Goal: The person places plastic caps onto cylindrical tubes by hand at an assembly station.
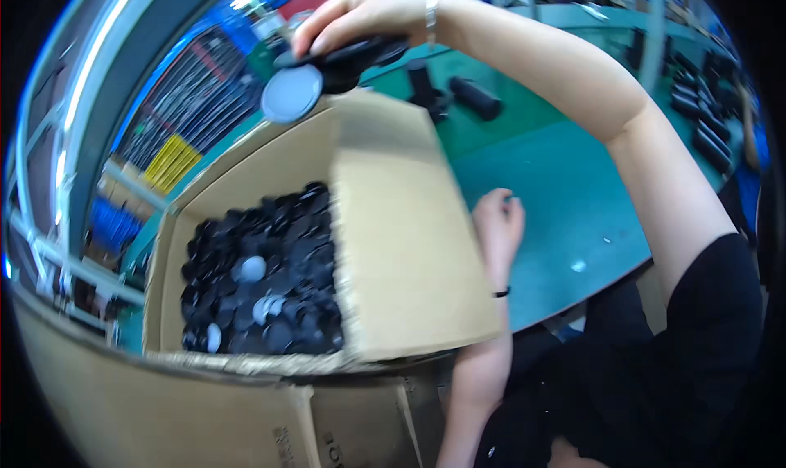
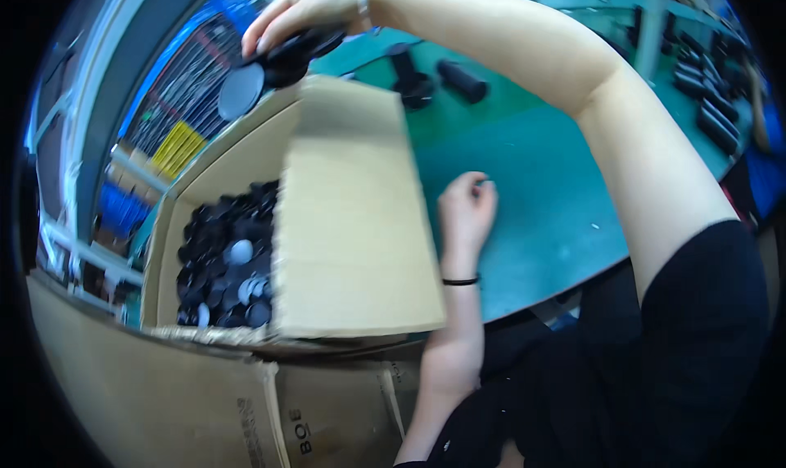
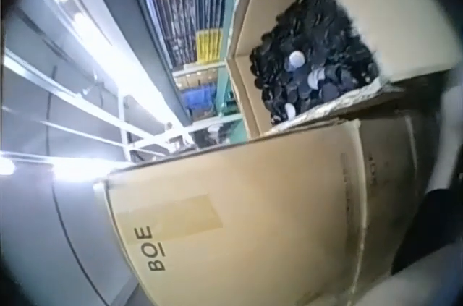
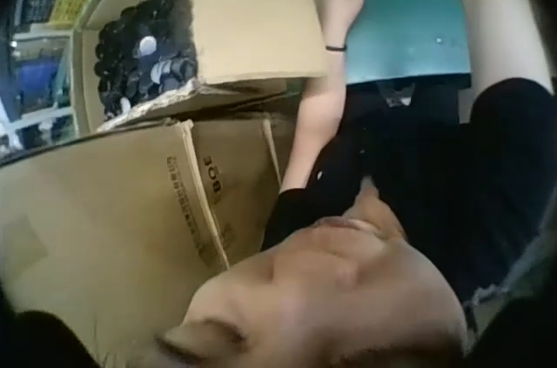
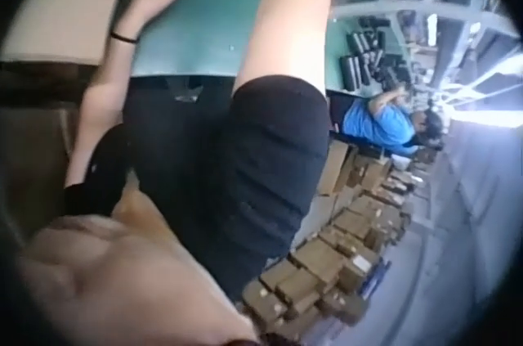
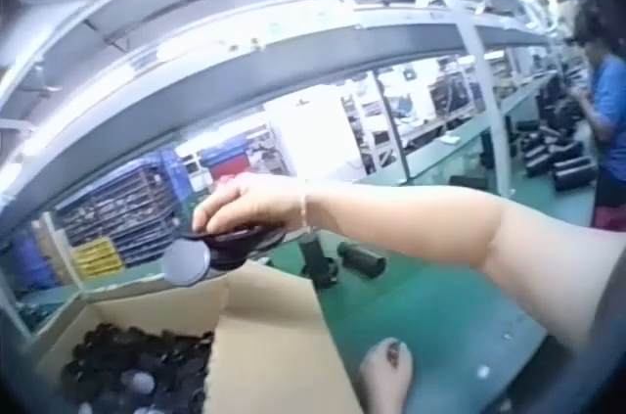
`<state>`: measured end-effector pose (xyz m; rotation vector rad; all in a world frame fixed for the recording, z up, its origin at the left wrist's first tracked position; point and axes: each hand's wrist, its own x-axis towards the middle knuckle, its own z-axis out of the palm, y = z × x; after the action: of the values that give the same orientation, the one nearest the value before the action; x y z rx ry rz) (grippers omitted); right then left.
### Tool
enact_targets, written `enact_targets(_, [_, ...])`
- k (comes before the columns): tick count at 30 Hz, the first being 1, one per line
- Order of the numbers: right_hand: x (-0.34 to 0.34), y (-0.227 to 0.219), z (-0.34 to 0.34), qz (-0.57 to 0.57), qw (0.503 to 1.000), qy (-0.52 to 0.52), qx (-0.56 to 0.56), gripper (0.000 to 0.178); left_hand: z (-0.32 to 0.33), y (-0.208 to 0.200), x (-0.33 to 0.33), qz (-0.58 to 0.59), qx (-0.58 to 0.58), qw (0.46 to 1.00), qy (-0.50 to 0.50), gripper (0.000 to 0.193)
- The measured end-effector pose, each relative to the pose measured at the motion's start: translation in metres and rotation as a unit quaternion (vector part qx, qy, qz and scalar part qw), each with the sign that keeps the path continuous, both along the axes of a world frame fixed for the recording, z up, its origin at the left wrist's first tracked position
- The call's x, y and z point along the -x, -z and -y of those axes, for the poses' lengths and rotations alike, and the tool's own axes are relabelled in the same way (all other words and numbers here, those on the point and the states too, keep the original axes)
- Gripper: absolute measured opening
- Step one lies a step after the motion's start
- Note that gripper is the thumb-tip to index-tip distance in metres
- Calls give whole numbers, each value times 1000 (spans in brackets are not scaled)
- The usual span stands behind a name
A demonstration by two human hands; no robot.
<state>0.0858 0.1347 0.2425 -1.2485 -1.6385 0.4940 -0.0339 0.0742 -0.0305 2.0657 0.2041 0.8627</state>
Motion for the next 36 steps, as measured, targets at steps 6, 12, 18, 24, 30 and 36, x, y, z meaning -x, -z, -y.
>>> enact_targets(6, [-112, 100, 261, 40, 960, 264, 78, 21, -1, -9, 3, -46, 68, 996, 36, 16])
enact_targets(12, [-141, 201, 441, -64, 870, 451, 190, 15, 12, -10, 1, -74, 56, 994, 54, 15])
enact_targets(18, [-148, 232, 455, 235, 801, 484, 264, 20, 6, 11, -1, -99, -38, 994, 31, 13])
enact_targets(24, [-161, 248, 471, 246, 794, 469, 299, 36, 51, -59, 36, -24, -133, 988, 78, 18])
enact_targets(30, [-167, 248, 466, 321, 765, 507, 235, 38, 85, -176, 155, 50, -296, 954, 20, 25])
enact_targets(36, [-40, 161, 268, 257, 943, 197, 73, 43, 9, -174, 174, -48, -425, 796, -429, 44])
